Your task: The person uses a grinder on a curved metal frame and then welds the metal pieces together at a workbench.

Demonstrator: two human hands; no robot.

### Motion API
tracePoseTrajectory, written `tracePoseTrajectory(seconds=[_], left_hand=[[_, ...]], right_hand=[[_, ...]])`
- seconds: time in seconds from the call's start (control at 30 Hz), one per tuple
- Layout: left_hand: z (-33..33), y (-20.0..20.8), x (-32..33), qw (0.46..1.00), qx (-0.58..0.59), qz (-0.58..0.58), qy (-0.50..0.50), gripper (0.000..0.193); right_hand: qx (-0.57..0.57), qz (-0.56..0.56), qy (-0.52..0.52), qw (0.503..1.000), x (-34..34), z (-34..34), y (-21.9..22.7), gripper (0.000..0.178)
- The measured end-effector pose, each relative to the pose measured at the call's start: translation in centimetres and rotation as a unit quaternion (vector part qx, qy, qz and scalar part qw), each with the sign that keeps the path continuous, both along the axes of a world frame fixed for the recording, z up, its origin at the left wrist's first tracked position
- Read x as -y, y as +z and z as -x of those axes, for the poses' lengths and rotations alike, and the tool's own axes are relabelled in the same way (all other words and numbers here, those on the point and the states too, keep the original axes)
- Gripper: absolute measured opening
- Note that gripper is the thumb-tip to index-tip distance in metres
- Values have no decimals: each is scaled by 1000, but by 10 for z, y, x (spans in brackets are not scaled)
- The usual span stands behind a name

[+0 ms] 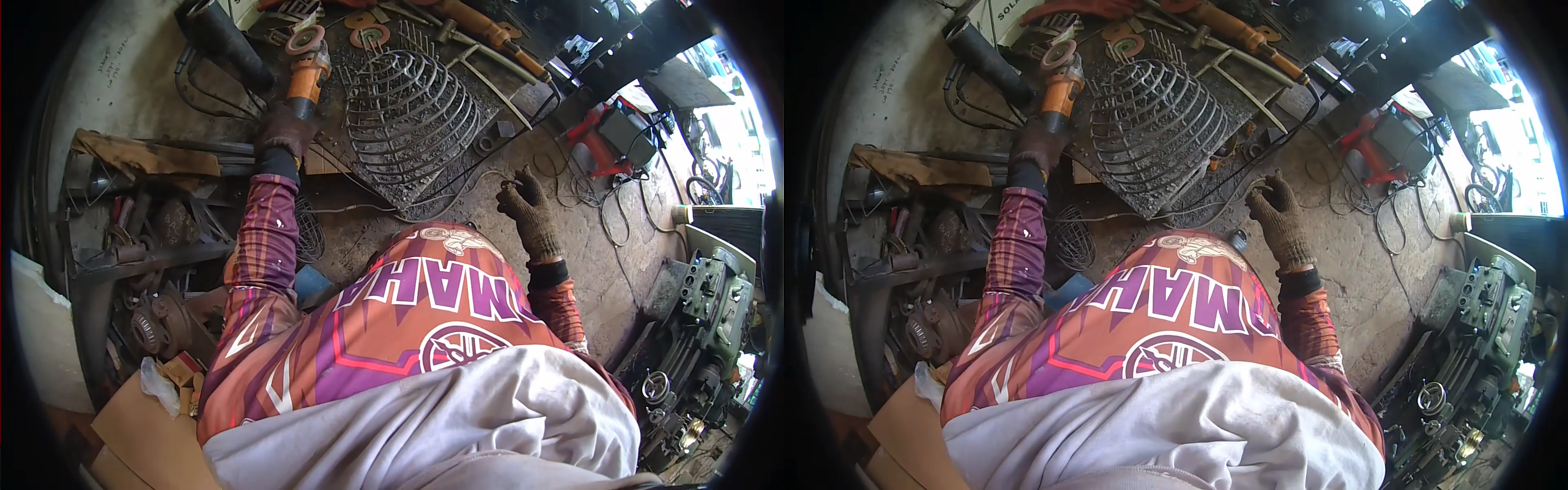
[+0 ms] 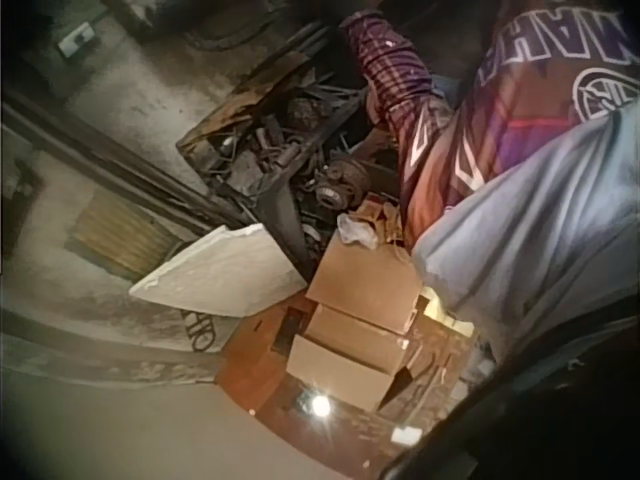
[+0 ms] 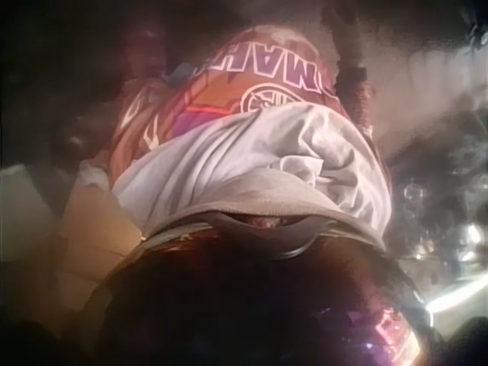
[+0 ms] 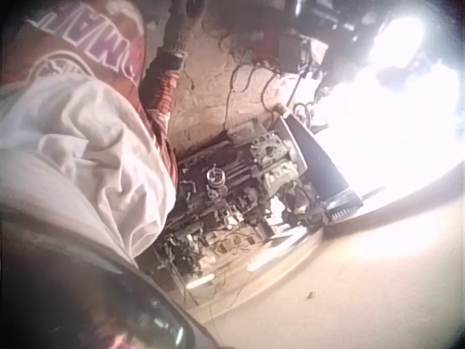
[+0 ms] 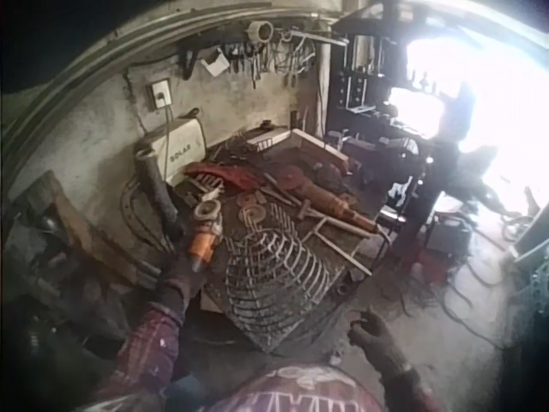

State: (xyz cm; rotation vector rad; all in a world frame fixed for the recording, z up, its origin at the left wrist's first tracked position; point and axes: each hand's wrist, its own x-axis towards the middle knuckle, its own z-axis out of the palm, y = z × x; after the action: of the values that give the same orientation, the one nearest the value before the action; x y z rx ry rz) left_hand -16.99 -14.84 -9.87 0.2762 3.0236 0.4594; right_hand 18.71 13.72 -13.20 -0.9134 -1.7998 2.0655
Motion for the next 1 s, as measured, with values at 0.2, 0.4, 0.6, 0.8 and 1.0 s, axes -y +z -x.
tracePoseTrajectory(seconds=[0.2, 0.4, 0.6, 0.8, 1.0], left_hand=[[3, 4, -12, 994, 109, -3, -20, 76], [0, -1, -21, 993, 110, 1, -38, 76], [43, -100, 42, 958, -20, 260, -117, 58], [69, -102, 120, 770, -8, 616, -163, 50], [6, -41, 11, 961, 19, 248, 118, 51]], right_hand=[[38, -44, 56, 997, -14, 11, -4, 62], [31, -63, 130, 989, -59, 44, -7, 72], [-71, -120, -14, 990, -165, 80, 13, 40], [-70, -71, -166, 981, -327, 136, 0, 54], [144, -301, -205, 920, -432, 179, -11, 89]])
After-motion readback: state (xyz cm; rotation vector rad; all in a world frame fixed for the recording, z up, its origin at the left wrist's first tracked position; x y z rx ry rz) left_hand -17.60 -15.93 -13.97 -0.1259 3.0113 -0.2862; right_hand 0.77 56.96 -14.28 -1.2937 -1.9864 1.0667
